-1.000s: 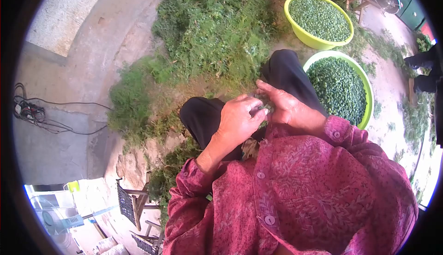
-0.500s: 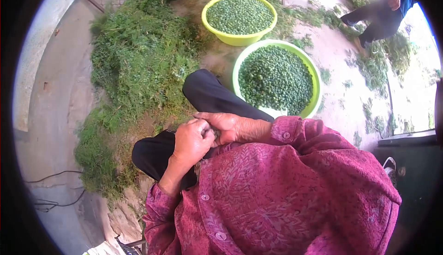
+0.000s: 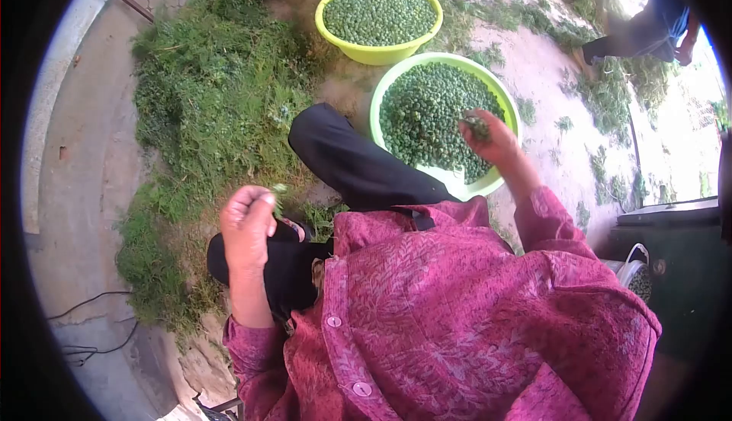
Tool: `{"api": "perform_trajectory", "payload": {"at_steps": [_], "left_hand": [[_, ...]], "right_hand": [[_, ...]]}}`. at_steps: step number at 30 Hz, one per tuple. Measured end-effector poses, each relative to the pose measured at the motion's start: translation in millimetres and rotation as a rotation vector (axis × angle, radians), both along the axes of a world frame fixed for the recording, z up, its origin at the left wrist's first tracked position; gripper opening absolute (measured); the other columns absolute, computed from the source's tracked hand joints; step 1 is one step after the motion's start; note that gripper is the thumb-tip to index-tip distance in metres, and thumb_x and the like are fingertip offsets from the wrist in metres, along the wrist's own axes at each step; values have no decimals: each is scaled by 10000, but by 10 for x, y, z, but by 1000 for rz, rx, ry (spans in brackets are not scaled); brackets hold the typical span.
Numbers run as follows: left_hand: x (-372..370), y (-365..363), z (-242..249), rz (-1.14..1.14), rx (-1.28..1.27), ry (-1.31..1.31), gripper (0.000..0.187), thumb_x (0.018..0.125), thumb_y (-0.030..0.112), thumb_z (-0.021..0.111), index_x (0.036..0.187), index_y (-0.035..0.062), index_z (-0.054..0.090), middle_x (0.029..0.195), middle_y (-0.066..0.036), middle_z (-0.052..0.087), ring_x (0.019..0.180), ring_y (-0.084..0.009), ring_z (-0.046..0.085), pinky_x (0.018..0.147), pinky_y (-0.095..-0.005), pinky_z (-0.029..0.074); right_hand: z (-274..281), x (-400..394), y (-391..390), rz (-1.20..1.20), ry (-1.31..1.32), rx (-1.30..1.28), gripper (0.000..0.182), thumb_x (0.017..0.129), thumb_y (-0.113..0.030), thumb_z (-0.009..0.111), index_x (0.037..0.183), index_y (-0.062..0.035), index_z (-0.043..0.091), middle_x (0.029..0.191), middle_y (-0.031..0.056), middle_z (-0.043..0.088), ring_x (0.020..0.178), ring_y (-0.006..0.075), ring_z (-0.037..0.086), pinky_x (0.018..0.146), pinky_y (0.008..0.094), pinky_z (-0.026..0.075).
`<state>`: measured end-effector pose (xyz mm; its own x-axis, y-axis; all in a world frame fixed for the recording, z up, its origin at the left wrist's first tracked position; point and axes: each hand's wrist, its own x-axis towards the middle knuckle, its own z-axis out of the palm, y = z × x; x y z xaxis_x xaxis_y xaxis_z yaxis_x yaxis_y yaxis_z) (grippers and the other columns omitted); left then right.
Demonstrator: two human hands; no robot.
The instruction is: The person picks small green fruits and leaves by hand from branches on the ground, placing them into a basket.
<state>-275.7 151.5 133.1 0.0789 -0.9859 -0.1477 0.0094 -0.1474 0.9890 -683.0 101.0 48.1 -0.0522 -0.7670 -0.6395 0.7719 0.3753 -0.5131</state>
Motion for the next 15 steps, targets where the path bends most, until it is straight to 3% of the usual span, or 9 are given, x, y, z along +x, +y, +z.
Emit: {"api": "perform_trajectory", "payload": {"at_steps": [1, 2, 4, 5, 7, 9, 11, 14, 15], "left_hand": [[55, -12, 0, 27, -39, 47, 33, 786, 30, 555, 754, 24, 553, 541, 35, 459, 414, -26, 368, 372, -179, 309], [87, -25, 29, 37, -17, 152, 46, 792, 40, 549, 749, 26, 541, 518, 36, 427, 402, -29, 346, 373, -183, 305], [88, -42, 84, 53, -26, 166, 49, 791, 43, 551, 747, 28, 538, 514, 38, 419, 400, -29, 342, 375, -185, 304], [81, -41, 107, 63, -40, 179, 52, 791, 46, 554, 745, 30, 534, 510, 40, 411, 398, -29, 338, 377, -188, 303], [31, -35, 121, 48, -34, 229, 43, 787, 44, 558, 754, 27, 536, 514, 38, 418, 398, -32, 339, 379, -192, 304], [-22, -19, 100, 76, -9, 223, 33, 783, 40, 561, 768, 21, 539, 518, 32, 424, 397, -35, 339, 379, -192, 302], [-30, -18, 71, 63, -9, 255, 36, 778, 36, 566, 780, 10, 541, 522, 25, 429, 397, -40, 343, 378, -193, 303], [-21, -30, 53, 26, 12, 290, 56, 779, 41, 570, 799, -5, 545, 520, 18, 427, 401, -59, 375, 363, -202, 321], [-30, -14, 101, 18, 34, 323, 70, 781, 54, 573, 819, -1, 552, 517, 12, 431, 401, -65, 400, 335, -206, 334]], "right_hand": [[-49, -144, 21, -128, 72, 135, 394, 695, 26, 637, 1059, 10, 488, 971, 167, 535, 776, 193, 554, 613, 255, 520], [-258, -392, 87, -126, 74, 137, 394, 695, 26, 637, 1059, 10, 488, 971, 167, 535, 776, 193, 554, 613, 255, 520], [-738, -852, 213, 387, 1241, -468, 763, 569, 84, 708, 1248, -14, 375, 1173, 175, 466, 991, 214, 502, 719, 312, 520], [-744, -928, 243, 392, 1239, -469, 763, 569, 84, 708, 1248, -14, 375, 1173, 175, 466, 991, 214, 502, 719, 312, 520], [-626, -947, 254, 475, 1295, -336, 1015, 517, 148, 712, 1360, -140, 225, 1313, 92, 345, 1033, 285, 470, 753, 356, 505], [-485, -860, 207, 500, 1320, -310, 959, 520, 136, 713, 1337, -119, 279, 1291, 111, 364, 1065, 284, 457, 777, 339, 501], [-367, -707, 55, 98, 824, 139, 683, 721, -208, 688, 1301, -116, 339, 1337, 99, 316, 1073, 381, 433, 694, 402, 507], [-346, -608, -56, 292, 884, -31, 633, 797, -381, 579, 1312, -128, 311, 1359, 94, 280, 1007, 443, 453, 681, 424, 498], [-412, -600, -111, 350, 967, -88, 662, 799, -368, 583, 1330, -127, 271, 1361, 95, 278, 987, 423, 467, 687, 416, 500]]}}
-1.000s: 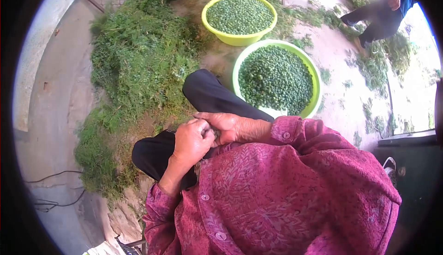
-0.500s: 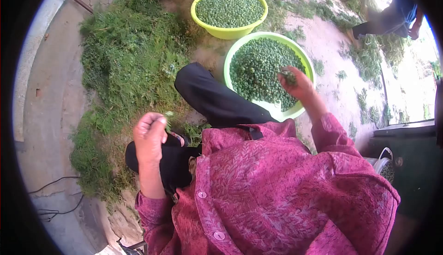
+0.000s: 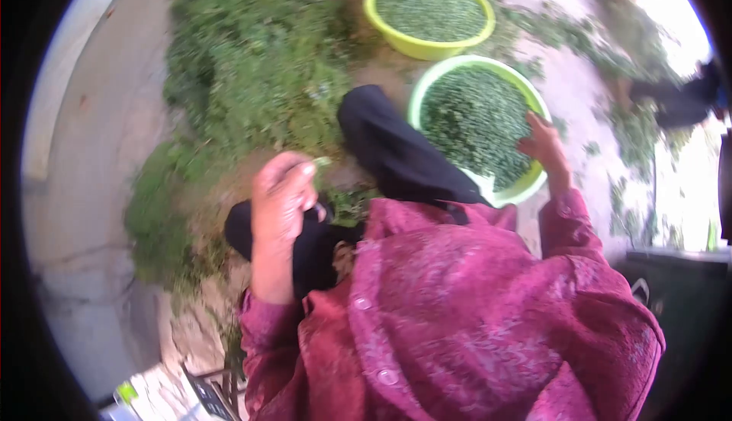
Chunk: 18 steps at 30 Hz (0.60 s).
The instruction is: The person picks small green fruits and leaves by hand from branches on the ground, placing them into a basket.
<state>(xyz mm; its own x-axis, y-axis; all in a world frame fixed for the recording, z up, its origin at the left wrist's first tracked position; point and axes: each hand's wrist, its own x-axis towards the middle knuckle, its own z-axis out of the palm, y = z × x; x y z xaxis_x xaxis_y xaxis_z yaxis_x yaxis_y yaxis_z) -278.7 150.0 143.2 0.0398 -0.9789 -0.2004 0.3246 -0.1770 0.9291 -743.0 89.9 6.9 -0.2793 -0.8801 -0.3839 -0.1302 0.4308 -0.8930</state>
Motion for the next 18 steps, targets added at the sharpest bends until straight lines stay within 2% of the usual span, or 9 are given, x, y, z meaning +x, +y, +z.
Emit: {"api": "perform_trajectory", "payload": {"at_steps": [1, 3, 4, 7, 9, 12, 15, 16, 18], "left_hand": [[35, -16, -4, -23, 13, 10, 80, 782, 75, 581, 819, 8, 556, 518, 8, 443, 400, -65, 416, 313, -210, 342], [76, -33, -31, -33, -10, -40, 77, 783, 89, 588, 779, 20, 554, 527, 23, 458, 397, -52, 409, 322, -190, 297], [66, -35, -6, -28, -14, -8, 15, 770, 28, 567, 761, 24, 557, 553, 15, 465, 404, -44, 357, 384, -197, 315], [90, -39, -32, -21, -20, 44, 31, 781, 19, 554, 751, 28, 554, 540, 23, 454, 407, -38, 355, 387, -193, 312], [84, -38, -45, -47, -6, 38, 39, 783, 18, 553, 745, 30, 549, 531, 28, 448, 411, -34, 355, 391, -189, 310], [30, -66, -37, -79, 17, 65, 36, 786, 28, 557, 752, 29, 547, 543, 27, 454, 416, -32, 356, 392, -186, 307], [-5, -69, 28, -103, 30, 5, 31, 782, 41, 566, 763, 28, 545, 558, 26, 462, 417, -32, 357, 392, -184, 307], [26, -61, 31, -88, 47, 7, 31, 782, 41, 566, 763, 28, 545, 558, 26, 462, 417, -32, 357, 392, -184, 307], [85, -51, -7, -70, 18, -54, 42, 775, 51, 573, 771, 25, 540, 570, 24, 468, 418, -33, 358, 388, -182, 299]], "right_hand": [[233, 259, -95, -222, -102, 91, 675, 803, -360, 579, 1337, -108, 251, 1332, 94, 328, 958, 398, 496, 683, 393, 503], [273, 336, -191, -168, -95, 59, 684, 809, -320, 584, 1327, -29, 245, 1249, 97, 431, 858, 321, 566, 696, 348, 508], [289, 397, -231, -158, -104, 18, 669, 814, -309, 579, 1317, -9, 255, 1246, 114, 430, 850, 319, 576, 693, 348, 510], [456, 686, -325, -143, -151, -43, 605, 817, -287, 580, 1278, 2, 319, 1204, 127, 457, 831, 300, 587, 682, 340, 510], [679, 1071, -344, 184, -372, -185, 528, 808, -253, 596, 1216, 15, 395, 1130, 134, 497, 824, 259, 595, 685, 322, 509], [1199, 2070, -181, 640, -475, -104, 481, 813, -226, 594, 1202, -2, 421, 1025, 113, 550, 853, 207, 586, 676, 278, 491], [1288, 2809, -98, 1111, -241, -276, 495, 783, -220, 632, 1163, 39, 450, 926, 92, 577, 737, 110, 552, 620, 248, 465], [1283, 2982, -87, 1148, -200, -398, 412, 763, -175, 625, 1093, 37, 498, 800, 92, 584, 670, 97, 540, 590, 243, 445], [1231, 3175, -105, 1189, -40, -519, 337, 742, -143, 613, 1021, 29, 534, 720, 122, 579, 614, 96, 528, 560, 245, 439]]}}
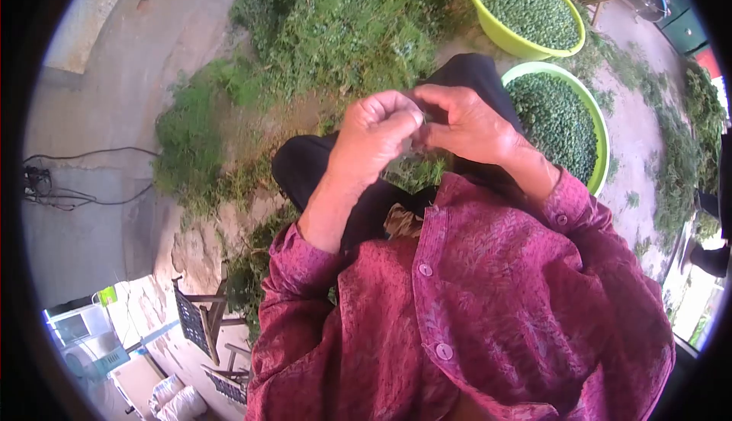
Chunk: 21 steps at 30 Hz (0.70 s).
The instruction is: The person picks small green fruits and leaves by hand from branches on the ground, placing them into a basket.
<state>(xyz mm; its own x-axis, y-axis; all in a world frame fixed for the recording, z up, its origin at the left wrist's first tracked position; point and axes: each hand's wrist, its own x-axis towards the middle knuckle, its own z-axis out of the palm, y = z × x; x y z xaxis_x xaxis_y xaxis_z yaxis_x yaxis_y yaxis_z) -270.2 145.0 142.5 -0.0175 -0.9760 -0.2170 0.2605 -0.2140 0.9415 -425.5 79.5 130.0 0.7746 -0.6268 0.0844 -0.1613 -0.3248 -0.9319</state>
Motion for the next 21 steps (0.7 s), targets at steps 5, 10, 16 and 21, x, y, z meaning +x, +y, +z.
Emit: {"api": "perform_trajectory", "payload": {"at_steps": [5, 10, 16, 21], "left_hand": [[319, -3, -133, -147, 84, 191, 22, 745, 37, 580, 735, 41, 561, 582, 40, 480, 423, -16, 369, 376, -166, 286], [566, -223, -81, -43, -8, -263, 33, 715, 37, 588, 688, 50, 574, 590, 1, 542, 486, -76, 480, 458, -228, 406], [1118, -661, -153, 21, -27, -1689, 114, 718, 129, 570, 801, 52, 590, 728, -118, 598, 737, -258, 604, 652, -386, 477], [1142, -925, -339, -24, -110, -1497, 341, 724, 206, 603, 1025, 51, 571, 882, -155, 610, 804, -281, 593, 709, -347, 457]], "right_hand": [[136, 2, 57, -48, 33, 41, 206, 772, -31, 523, 958, 28, 588, 654, 131, 594, 562, 137, 600, 510, 263, 483], [69, -729, -462, -688, 100, -41, 256, 822, -36, 501, 1071, -19, 557, 793, 72, 610, 630, 105, 581, 578, 216, 480], [-232, -1443, -1044, -654, 839, -676, 420, 720, -146, 624, 1112, -25, 534, 965, 208, 582, 889, 335, 572, 795, 374, 442], [-1086, -263, -1192, -209, 654, -827, 365, 709, -221, 655, 1043, -97, 576, 989, 113, 597, 910, 251, 572, 747, 324, 462]]}}
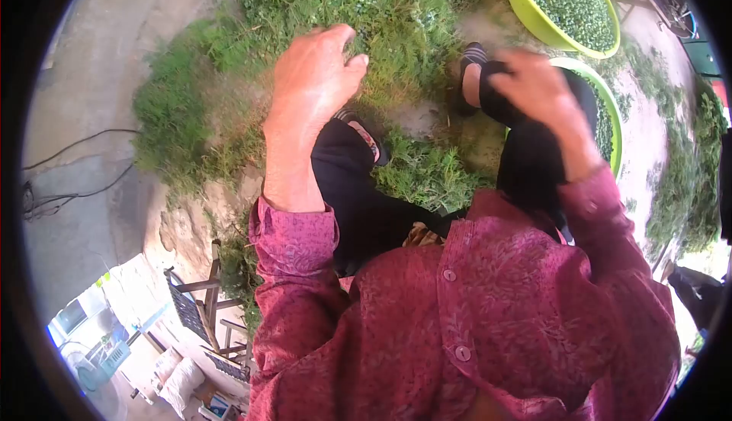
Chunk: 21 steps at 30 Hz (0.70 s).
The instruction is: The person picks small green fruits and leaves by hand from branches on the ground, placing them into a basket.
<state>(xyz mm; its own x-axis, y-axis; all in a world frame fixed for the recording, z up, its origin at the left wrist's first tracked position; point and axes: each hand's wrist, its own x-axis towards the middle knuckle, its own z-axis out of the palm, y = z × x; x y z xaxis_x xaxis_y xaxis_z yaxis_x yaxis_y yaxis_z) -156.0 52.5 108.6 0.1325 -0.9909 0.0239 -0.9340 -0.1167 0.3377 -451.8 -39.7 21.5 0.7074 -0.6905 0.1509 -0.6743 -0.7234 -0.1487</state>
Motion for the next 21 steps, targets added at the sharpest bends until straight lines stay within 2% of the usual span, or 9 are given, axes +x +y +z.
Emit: {"api": "perform_trajectory", "payload": {"at_steps": [1, 3, 5, 7, 9, 11, 17, 20, 21], "left_hand": [[40, -34, -91, 7, 15, 7, 341, 724, 206, 603, 1025, 51, 571, 882, -155, 610, 804, -281, 593, 709, -347, 457], [144, -101, -283, -12, 56, 56, 368, 723, 216, 613, 1037, 32, 560, 885, -165, 608, 815, -299, 590, 719, -364, 457], [245, -135, -441, 26, 182, 9, 378, 727, 224, 615, 1045, 29, 557, 897, -171, 605, 821, -314, 587, 725, -375, 455], [308, -114, -549, 71, 316, -33, 388, 731, 232, 617, 1054, 26, 554, 908, -177, 603, 827, -328, 583, 731, -387, 452], [318, -98, -500, 11, 188, -90, 240, 752, 216, 601, 884, 22, 550, 838, -172, 586, 778, -325, 586, 663, -405, 476], [353, -122, -527, -8, 171, -22, 225, 748, 211, 607, 859, 27, 540, 811, -160, 574, 758, -320, 585, 651, -402, 476], [445, -97, -554, -7, 211, -23, 198, 727, 189, 621, 814, 39, 525, 755, -134, 544, 718, -310, 579, 615, -391, 470], [466, -63, -555, 13, 148, -5, 198, 727, 188, 618, 804, 34, 522, 750, -131, 546, 718, -311, 579, 618, -389, 470], [464, -49, -567, -5, 137, 12, 198, 729, 193, 616, 809, 33, 532, 759, -134, 554, 730, -310, 582, 629, -388, 472]], "right_hand": [[-385, 196, -62, 195, 107, -25, 354, 717, -252, 641, 1037, -114, 577, 981, 97, 601, 912, 233, 573, 726, 326, 465], [-927, 838, -4, 82, 310, 378, 301, 698, -233, 598, 963, -91, 609, 967, 103, 601, 908, 250, 573, 712, 366, 466], [-1543, 1062, 91, 144, 350, 689, 295, 677, -176, 544, 934, -59, 628, 952, 182, 575, 896, 324, 549, 751, 431, 443], [-2094, 1137, 281, 237, 393, 778, 304, 637, -190, 572, 905, -65, 642, 894, 183, 565, 927, 318, 534, 760, 426, 443], [-2521, 1114, 535, 220, 426, 818, 311, 624, -191, 578, 900, -63, 645, 870, 186, 569, 904, 325, 542, 763, 427, 443], [-2841, 1109, 656, 186, 445, 846, 319, 612, -192, 584, 896, -61, 648, 846, 189, 573, 881, 333, 551, 765, 428, 443], [-3131, 1150, 615, 57, 654, 1069, 232, 654, -130, 531, 810, -6, 649, 880, 190, 605, 836, 341, 585, 728, 402, 479], [-3183, 1134, 228, 193, 685, 962, 218, 667, -120, 533, 803, 15, 637, 871, 179, 609, 830, 281, 601, 690, 369, 487], [-3069, 1118, 39, 173, 621, 1110, 216, 704, -118, 534, 844, 17, 629, 883, 161, 613, 835, 251, 601, 691, 349, 486]]}}
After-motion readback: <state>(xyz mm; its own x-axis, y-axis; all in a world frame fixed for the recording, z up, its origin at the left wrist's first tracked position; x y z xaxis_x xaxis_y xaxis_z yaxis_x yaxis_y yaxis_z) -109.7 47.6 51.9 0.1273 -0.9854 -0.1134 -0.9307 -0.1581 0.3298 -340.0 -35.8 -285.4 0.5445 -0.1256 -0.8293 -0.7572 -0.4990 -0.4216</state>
